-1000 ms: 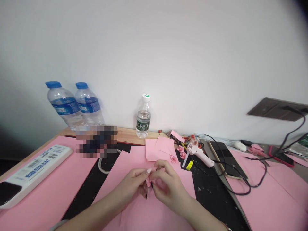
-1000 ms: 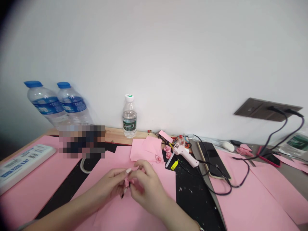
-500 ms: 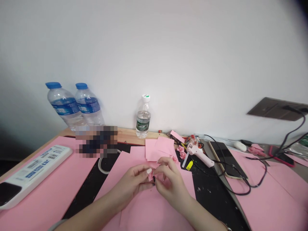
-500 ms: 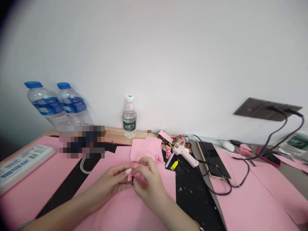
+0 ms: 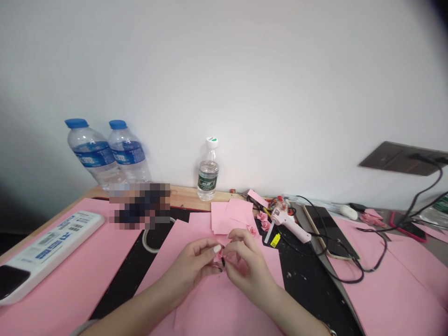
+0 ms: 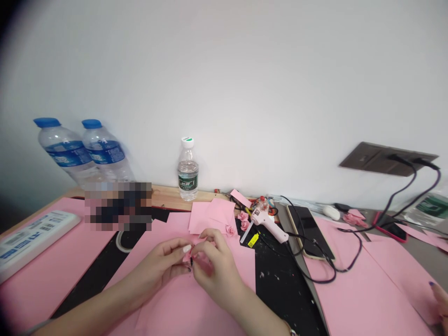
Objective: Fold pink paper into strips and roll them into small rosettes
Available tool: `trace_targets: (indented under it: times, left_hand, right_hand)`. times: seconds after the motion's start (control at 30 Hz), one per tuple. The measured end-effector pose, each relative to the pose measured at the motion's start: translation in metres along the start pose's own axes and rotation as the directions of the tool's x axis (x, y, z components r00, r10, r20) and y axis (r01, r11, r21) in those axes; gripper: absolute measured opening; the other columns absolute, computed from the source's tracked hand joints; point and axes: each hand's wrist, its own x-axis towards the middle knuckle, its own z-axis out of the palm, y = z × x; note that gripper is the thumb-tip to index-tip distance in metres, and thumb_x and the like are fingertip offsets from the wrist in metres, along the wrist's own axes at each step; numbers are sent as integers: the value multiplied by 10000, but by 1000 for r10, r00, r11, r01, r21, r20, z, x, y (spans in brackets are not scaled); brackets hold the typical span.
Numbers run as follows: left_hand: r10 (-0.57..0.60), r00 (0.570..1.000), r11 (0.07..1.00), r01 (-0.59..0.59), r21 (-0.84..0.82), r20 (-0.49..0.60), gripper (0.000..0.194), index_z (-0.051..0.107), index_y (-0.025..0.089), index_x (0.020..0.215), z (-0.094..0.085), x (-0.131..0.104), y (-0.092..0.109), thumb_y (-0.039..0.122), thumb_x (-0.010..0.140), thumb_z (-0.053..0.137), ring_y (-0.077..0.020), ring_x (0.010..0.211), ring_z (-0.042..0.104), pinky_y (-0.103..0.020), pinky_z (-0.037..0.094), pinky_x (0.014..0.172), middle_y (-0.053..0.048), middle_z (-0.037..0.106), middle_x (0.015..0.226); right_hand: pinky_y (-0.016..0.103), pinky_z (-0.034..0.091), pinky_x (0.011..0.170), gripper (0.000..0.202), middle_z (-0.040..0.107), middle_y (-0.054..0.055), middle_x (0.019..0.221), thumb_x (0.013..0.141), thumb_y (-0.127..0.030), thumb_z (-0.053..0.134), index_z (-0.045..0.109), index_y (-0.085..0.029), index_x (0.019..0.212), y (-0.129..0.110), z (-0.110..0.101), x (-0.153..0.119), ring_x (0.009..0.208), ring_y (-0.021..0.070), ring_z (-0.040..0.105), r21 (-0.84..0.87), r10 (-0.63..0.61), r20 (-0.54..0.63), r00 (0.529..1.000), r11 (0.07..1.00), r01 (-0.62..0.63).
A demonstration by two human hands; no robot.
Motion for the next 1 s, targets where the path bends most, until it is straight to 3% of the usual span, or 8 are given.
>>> trace_targets:
  times: [0.23, 0.4, 0.5, 0.7, 1.0]
  left_hand:
    - [19, 1000, 1000, -18, 10, -23, 241, 688, 154, 903, 1, 2, -2, 340, 760, 741, -137, 696, 594, -277, 479, 682, -17, 631, 792]
    - [61, 998, 987, -58, 150, -21, 211, 679, 146, 794, -5, 3, -4, 356, 793, 702, -127, 611, 582, -245, 439, 605, -11, 634, 690]
    - [75, 997, 974, -72, 216, -5, 248, 671, 142, 732, -7, 4, -3, 378, 809, 678, -135, 602, 582, -250, 429, 604, -12, 628, 666]
    - [49, 999, 979, -52, 198, 22, 388, 623, 139, 617, -6, 5, -1, 473, 815, 638, -143, 597, 567, -261, 426, 607, -21, 618, 644]
    - [23, 999, 971, -28, 236, 22, 433, 633, 140, 590, -5, 4, 1, 513, 809, 626, -151, 574, 560, -261, 394, 587, -29, 622, 570]
  right_hand:
    - [301, 484, 827, 298, 487, 68, 1037, 713, 21, 521, 596, -202, 896, 1, 0, 0, 947, 188, 572, -3, -8, 26, 1000, 1000, 9]
    - [287, 486, 790, 286, 484, 68, 1035, 718, 18, 520, 595, -200, 887, 1, 0, 0, 886, 172, 569, -18, -21, 47, 999, 1000, 22]
    - [292, 483, 797, 265, 483, 71, 1036, 729, 10, 525, 591, -197, 881, 2, 0, 1, 900, 178, 564, -26, -33, 57, 998, 999, 34]
    - [287, 480, 795, 247, 477, 72, 1049, 733, 10, 530, 574, -193, 866, 4, 0, 0, 882, 167, 556, -21, -37, 82, 996, 999, 38]
    - [299, 483, 812, 285, 476, 73, 1051, 707, 30, 522, 585, -199, 865, 1, 0, -1, 922, 183, 558, -6, -11, 96, 995, 1000, 12]
